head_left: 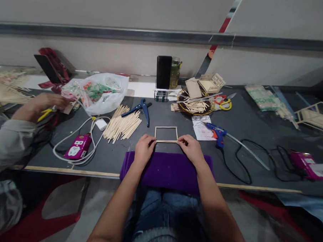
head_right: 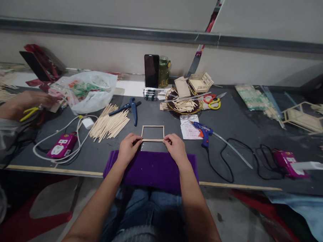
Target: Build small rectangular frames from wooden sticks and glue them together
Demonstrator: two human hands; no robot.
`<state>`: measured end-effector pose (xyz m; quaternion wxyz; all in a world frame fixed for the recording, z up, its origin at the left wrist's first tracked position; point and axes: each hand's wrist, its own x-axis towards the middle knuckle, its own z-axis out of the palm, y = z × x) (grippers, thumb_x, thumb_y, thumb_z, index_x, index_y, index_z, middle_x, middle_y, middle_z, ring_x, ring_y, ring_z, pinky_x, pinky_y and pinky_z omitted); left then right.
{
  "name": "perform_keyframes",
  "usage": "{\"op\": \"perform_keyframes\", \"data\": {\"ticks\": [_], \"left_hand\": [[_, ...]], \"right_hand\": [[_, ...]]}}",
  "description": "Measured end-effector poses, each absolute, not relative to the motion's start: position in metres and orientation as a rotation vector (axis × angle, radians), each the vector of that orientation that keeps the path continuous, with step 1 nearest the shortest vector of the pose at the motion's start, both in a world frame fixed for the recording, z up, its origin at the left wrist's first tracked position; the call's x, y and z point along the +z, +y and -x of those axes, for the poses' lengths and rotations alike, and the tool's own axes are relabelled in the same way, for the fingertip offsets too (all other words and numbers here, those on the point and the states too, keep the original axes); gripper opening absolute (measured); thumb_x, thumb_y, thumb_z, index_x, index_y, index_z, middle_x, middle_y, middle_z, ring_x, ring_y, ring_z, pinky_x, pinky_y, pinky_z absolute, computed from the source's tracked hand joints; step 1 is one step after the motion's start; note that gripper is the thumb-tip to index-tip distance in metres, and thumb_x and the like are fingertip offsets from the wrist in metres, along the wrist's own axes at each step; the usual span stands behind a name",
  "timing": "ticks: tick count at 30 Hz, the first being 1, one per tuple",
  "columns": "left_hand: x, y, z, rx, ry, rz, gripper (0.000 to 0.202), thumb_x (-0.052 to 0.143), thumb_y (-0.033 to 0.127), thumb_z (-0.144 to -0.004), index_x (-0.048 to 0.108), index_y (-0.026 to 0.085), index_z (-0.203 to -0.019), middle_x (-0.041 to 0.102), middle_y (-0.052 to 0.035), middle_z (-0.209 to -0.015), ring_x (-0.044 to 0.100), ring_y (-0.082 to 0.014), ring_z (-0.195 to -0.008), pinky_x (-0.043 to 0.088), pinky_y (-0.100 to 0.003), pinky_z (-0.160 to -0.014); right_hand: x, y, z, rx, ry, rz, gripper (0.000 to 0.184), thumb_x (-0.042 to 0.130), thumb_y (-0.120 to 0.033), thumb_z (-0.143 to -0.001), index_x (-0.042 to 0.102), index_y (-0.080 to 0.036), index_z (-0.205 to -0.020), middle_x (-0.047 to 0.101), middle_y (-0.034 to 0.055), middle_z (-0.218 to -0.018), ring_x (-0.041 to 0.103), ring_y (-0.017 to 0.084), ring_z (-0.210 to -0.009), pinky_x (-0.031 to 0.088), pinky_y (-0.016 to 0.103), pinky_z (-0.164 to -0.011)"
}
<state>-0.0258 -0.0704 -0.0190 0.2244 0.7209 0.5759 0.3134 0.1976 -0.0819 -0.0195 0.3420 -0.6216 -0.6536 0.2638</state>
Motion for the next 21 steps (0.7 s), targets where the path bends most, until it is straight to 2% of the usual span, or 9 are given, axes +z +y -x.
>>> {"op": "perform_keyframes", "data": {"ticks": [21], "left_hand": [[-0.0175, -0.0715, 0.0252, 0.869, 1.578, -1.955, 0.014, 0.057, 0.016, -0.081, 0.069, 0.021, -0.087, 0.062, -0.0019, -0.083, 0.059, -0.0154, -0.077, 0.046, -0.026, -0.073]], "right_hand": [[-0.0188, -0.0814, -0.2021, 0.779, -1.649, 1.575, 0.009, 0.056, -0.025, -0.076, 0.063, -0.021, -0.078, 0.058, 0.0008, -0.074, 0.054, 0.015, -0.065, 0.043, 0.028, -0.065]]}}
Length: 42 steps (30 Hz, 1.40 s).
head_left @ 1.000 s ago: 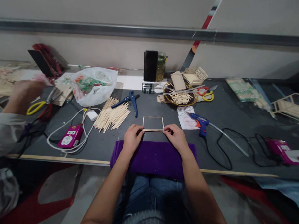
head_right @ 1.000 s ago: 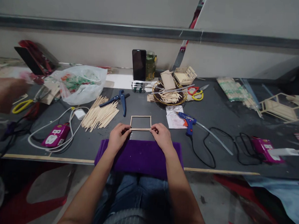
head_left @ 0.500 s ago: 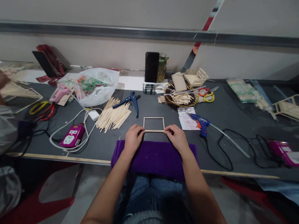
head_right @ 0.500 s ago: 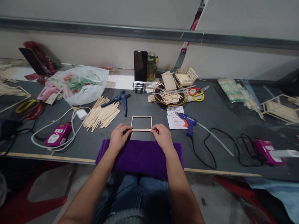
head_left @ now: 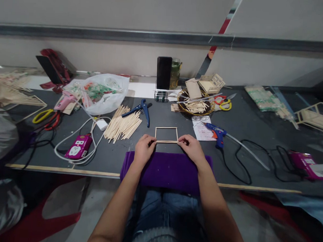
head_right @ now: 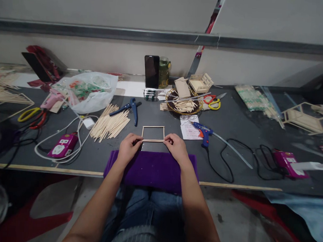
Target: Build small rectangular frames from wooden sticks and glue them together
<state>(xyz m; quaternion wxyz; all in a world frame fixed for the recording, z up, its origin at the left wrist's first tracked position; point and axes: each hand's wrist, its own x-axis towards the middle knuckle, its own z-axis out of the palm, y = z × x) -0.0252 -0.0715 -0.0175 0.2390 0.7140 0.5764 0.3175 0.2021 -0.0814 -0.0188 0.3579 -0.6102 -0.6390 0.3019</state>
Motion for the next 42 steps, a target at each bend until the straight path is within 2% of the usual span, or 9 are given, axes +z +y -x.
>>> {"op": "perform_keyframes", "data": {"ticks": [3, 7, 13, 20, 30, 37, 42], "left_hand": [[-0.018, -0.07, 0.033, 0.957, 1.566, -1.916, 0.021, 0.052, 0.013, -0.08, 0.068, 0.02, -0.091, 0.064, -0.0023, -0.087, 0.06, -0.0155, -0.081, 0.047, -0.027, -0.077], [-0.012, -0.063, 0.063, 1.025, 1.799, -1.897, 0.018, 0.052, 0.018, -0.083, 0.067, 0.019, -0.093, 0.064, -0.0044, -0.089, 0.06, -0.0178, -0.083, 0.047, -0.029, -0.077], [-0.001, -0.051, 0.103, 0.739, 2.227, -2.039, 0.015, 0.056, 0.027, -0.084, 0.068, 0.021, -0.091, 0.061, -0.0101, -0.093, 0.053, -0.0279, -0.096, 0.043, -0.035, -0.076], [-0.008, -0.045, 0.102, 0.593, 2.176, -2.208, 0.012, 0.057, 0.024, -0.084, 0.065, 0.022, -0.076, 0.059, -0.0082, -0.083, 0.052, -0.0256, -0.086, 0.039, -0.032, -0.068], [0.001, -0.044, 0.097, 0.373, 2.246, -2.152, 0.024, 0.046, 0.026, -0.09, 0.068, 0.02, -0.083, 0.063, -0.0087, -0.09, 0.054, -0.0244, -0.092, 0.039, -0.032, -0.073], [0.008, -0.043, 0.089, 0.316, 2.191, -2.237, 0.019, 0.049, 0.025, -0.089, 0.067, 0.019, -0.086, 0.063, -0.0097, -0.093, 0.052, -0.0264, -0.094, 0.039, -0.034, -0.076], [0.005, -0.04, 0.091, 0.262, 2.155, -2.256, 0.018, 0.051, 0.025, -0.089, 0.066, 0.019, -0.082, 0.062, -0.0103, -0.09, 0.052, -0.0273, -0.092, 0.039, -0.035, -0.074]], "right_hand": [[-0.021, -0.081, -0.205, 0.804, -1.607, 1.559, 0.013, 0.054, -0.027, -0.076, 0.064, -0.02, -0.08, 0.06, 0.0013, -0.074, 0.054, 0.015, -0.065, 0.043, 0.028, -0.064], [-0.023, -0.08, -0.206, 0.791, -1.511, 1.585, 0.016, 0.053, -0.03, -0.075, 0.064, -0.019, -0.08, 0.06, 0.0019, -0.071, 0.053, 0.016, -0.064, 0.042, 0.028, -0.062], [-0.02, -0.081, -0.203, 0.702, -1.483, 1.555, 0.018, 0.053, -0.032, -0.078, 0.066, -0.019, -0.082, 0.061, 0.0028, -0.075, 0.054, 0.016, -0.065, 0.044, 0.029, -0.064], [-0.025, -0.083, -0.194, 0.651, -1.735, 1.479, 0.02, 0.056, -0.03, -0.084, 0.074, -0.022, -0.091, 0.061, 0.0052, -0.083, 0.06, 0.019, -0.079, 0.045, 0.032, -0.072], [-0.031, -0.08, -0.195, 0.64, -1.794, 1.498, 0.018, 0.058, -0.026, -0.085, 0.075, -0.024, -0.087, 0.061, 0.0052, -0.084, 0.06, 0.019, -0.08, 0.045, 0.031, -0.072], [-0.027, -0.081, -0.195, 0.648, -1.681, 1.458, 0.02, 0.056, -0.03, -0.085, 0.074, -0.023, -0.088, 0.061, 0.0044, -0.081, 0.06, 0.018, -0.075, 0.044, 0.03, -0.07], [-0.022, -0.08, -0.198, 0.592, -1.472, 1.439, 0.022, 0.056, -0.035, -0.084, 0.072, -0.02, -0.086, 0.064, 0.0042, -0.08, 0.058, 0.017, -0.071, 0.044, 0.028, -0.064]]}}
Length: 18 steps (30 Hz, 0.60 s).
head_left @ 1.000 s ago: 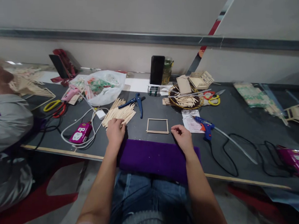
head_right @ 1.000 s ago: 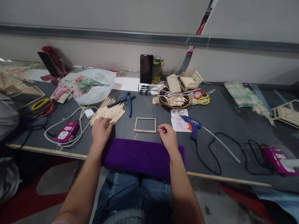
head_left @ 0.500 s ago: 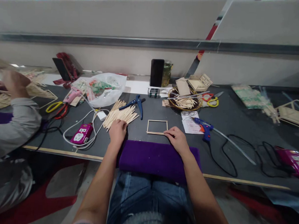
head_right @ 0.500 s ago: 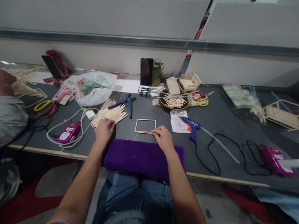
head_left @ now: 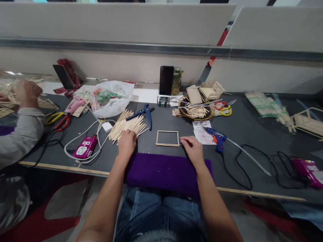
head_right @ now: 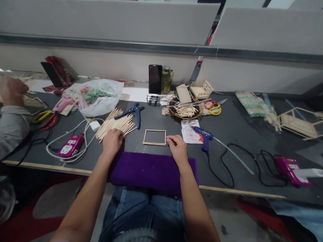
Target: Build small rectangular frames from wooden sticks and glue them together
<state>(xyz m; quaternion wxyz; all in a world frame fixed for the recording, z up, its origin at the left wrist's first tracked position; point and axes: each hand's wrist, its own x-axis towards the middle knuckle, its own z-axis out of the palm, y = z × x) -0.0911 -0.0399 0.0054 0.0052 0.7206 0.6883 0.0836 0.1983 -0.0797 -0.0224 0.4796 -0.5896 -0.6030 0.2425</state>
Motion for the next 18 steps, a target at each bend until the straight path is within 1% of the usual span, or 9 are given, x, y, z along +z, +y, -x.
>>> {"op": "perform_keyframes", "data": {"ticks": [5, 10, 14, 16, 18], "left_hand": [[0.007, -0.042, 0.093, 0.384, 2.154, -2.312, 0.022, 0.047, 0.026, -0.09, 0.066, 0.019, -0.082, 0.062, -0.0109, -0.09, 0.05, -0.0282, -0.091, 0.038, -0.036, -0.073], [0.022, -0.048, 0.08, 0.51, 2.082, -2.42, 0.023, 0.044, 0.025, -0.092, 0.064, 0.019, -0.083, 0.061, -0.0103, -0.088, 0.05, -0.0269, -0.087, 0.038, -0.037, -0.076], [0.037, -0.054, 0.077, 0.578, 2.161, -2.381, 0.023, 0.044, 0.024, -0.091, 0.063, 0.019, -0.08, 0.06, -0.0107, -0.085, 0.05, -0.0276, -0.087, 0.038, -0.037, -0.071], [0.04, -0.055, 0.083, 0.697, 2.21, -2.287, 0.021, 0.047, 0.025, -0.09, 0.063, 0.019, -0.079, 0.06, -0.0102, -0.084, 0.051, -0.0275, -0.087, 0.038, -0.036, -0.069], [0.04, -0.054, 0.087, 0.859, 2.123, -2.186, 0.018, 0.05, 0.026, -0.088, 0.063, 0.019, -0.078, 0.061, -0.0081, -0.081, 0.052, -0.0249, -0.083, 0.039, -0.034, -0.07]], "right_hand": [[-0.019, -0.078, -0.202, 0.521, -1.311, 1.438, 0.022, 0.057, -0.036, -0.084, 0.071, -0.019, -0.086, 0.066, 0.004, -0.079, 0.057, 0.016, -0.069, 0.044, 0.028, -0.062], [-0.015, -0.079, -0.198, 0.459, -1.304, 1.38, 0.019, 0.057, -0.033, -0.085, 0.071, -0.02, -0.086, 0.065, 0.0034, -0.079, 0.058, 0.016, -0.071, 0.044, 0.027, -0.061], [-0.015, -0.08, -0.195, 0.422, -1.352, 1.334, 0.017, 0.057, -0.03, -0.086, 0.071, -0.021, -0.086, 0.064, 0.0031, -0.078, 0.058, 0.016, -0.073, 0.044, 0.028, -0.063], [-0.015, -0.08, -0.194, 0.416, -1.357, 1.333, 0.016, 0.057, -0.029, -0.086, 0.071, -0.021, -0.087, 0.064, 0.0028, -0.078, 0.058, 0.016, -0.073, 0.044, 0.027, -0.062], [-0.015, -0.08, -0.194, 0.418, -1.362, 1.331, 0.015, 0.057, -0.028, -0.086, 0.071, -0.021, -0.087, 0.063, 0.0027, -0.079, 0.058, 0.016, -0.073, 0.044, 0.027, -0.062]]}}
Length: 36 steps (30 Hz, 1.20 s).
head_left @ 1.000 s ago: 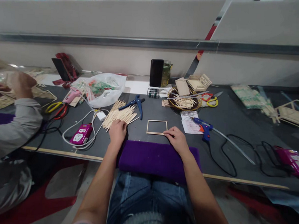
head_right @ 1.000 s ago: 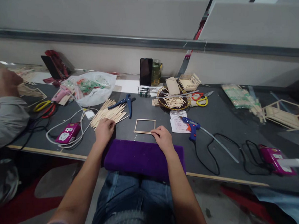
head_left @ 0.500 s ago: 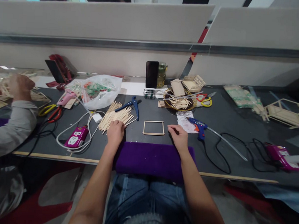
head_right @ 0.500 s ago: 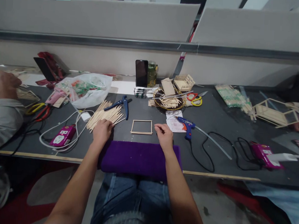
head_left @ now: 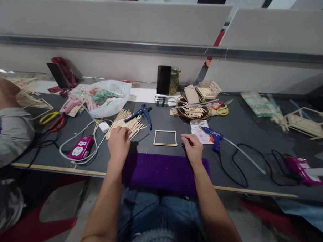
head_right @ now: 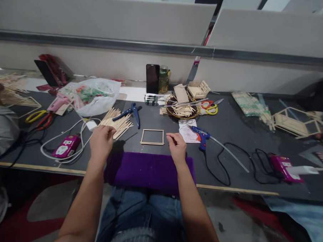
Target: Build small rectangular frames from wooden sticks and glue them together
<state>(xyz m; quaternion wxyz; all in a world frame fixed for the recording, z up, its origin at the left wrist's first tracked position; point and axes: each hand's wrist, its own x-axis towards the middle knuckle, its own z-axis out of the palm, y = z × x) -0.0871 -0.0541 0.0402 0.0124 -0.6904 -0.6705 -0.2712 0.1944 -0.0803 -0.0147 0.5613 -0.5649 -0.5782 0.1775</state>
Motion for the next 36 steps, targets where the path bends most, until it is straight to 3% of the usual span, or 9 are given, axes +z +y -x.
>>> {"op": "perform_keyframes", "data": {"ticks": [4, 7, 14, 21, 36], "left_hand": [[0.028, -0.05, 0.075, -1.285, -2.043, 2.478, 0.014, 0.053, 0.023, -0.086, 0.061, 0.019, -0.075, 0.062, -0.0028, -0.077, 0.055, -0.0174, -0.075, 0.042, -0.029, -0.071], [0.016, -0.048, 0.05, -1.376, -1.976, 2.67, 0.013, 0.054, 0.022, -0.085, 0.062, 0.018, -0.074, 0.063, -0.0017, -0.075, 0.056, -0.0162, -0.077, 0.043, -0.028, -0.074], [0.005, -0.045, 0.018, -1.342, -1.942, 2.879, 0.013, 0.056, 0.02, -0.084, 0.065, 0.018, -0.074, 0.064, -0.0016, -0.075, 0.058, -0.0156, -0.079, 0.043, -0.027, -0.073], [-0.015, -0.046, 0.037, -1.363, -2.2, 2.632, 0.013, 0.056, 0.021, -0.084, 0.069, 0.019, -0.081, 0.067, -0.003, -0.083, 0.06, -0.016, -0.079, 0.045, -0.028, -0.076], [-0.016, -0.061, 0.037, -0.972, -2.232, 2.581, 0.006, 0.065, 0.021, -0.08, 0.071, 0.021, -0.082, 0.064, -0.0027, -0.078, 0.058, -0.0177, -0.079, 0.043, -0.028, -0.071]], "right_hand": [[-0.015, -0.081, -0.193, 0.424, -1.406, 1.307, 0.015, 0.057, -0.028, -0.087, 0.071, -0.022, -0.089, 0.062, 0.0028, -0.08, 0.058, 0.016, -0.074, 0.045, 0.028, -0.063], [-0.016, -0.082, -0.191, 0.435, -1.474, 1.29, 0.017, 0.057, -0.029, -0.087, 0.072, -0.024, -0.093, 0.061, 0.0032, -0.085, 0.059, 0.016, -0.076, 0.047, 0.029, -0.066], [-0.018, -0.081, -0.192, 0.493, -1.623, 1.334, 0.021, 0.052, -0.029, -0.089, 0.073, -0.024, -0.092, 0.062, 0.0048, -0.085, 0.06, 0.018, -0.081, 0.048, 0.03, -0.073], [-0.023, -0.077, -0.196, 0.472, -1.666, 1.575, 0.024, 0.049, -0.03, -0.089, 0.072, -0.024, -0.089, 0.063, 0.0059, -0.086, 0.059, 0.02, -0.083, 0.045, 0.031, -0.073], [-0.03, -0.074, -0.196, 0.518, -1.67, 1.667, 0.021, 0.053, -0.029, -0.086, 0.074, -0.025, -0.085, 0.065, 0.0046, -0.085, 0.06, 0.02, -0.08, 0.043, 0.031, -0.069]]}}
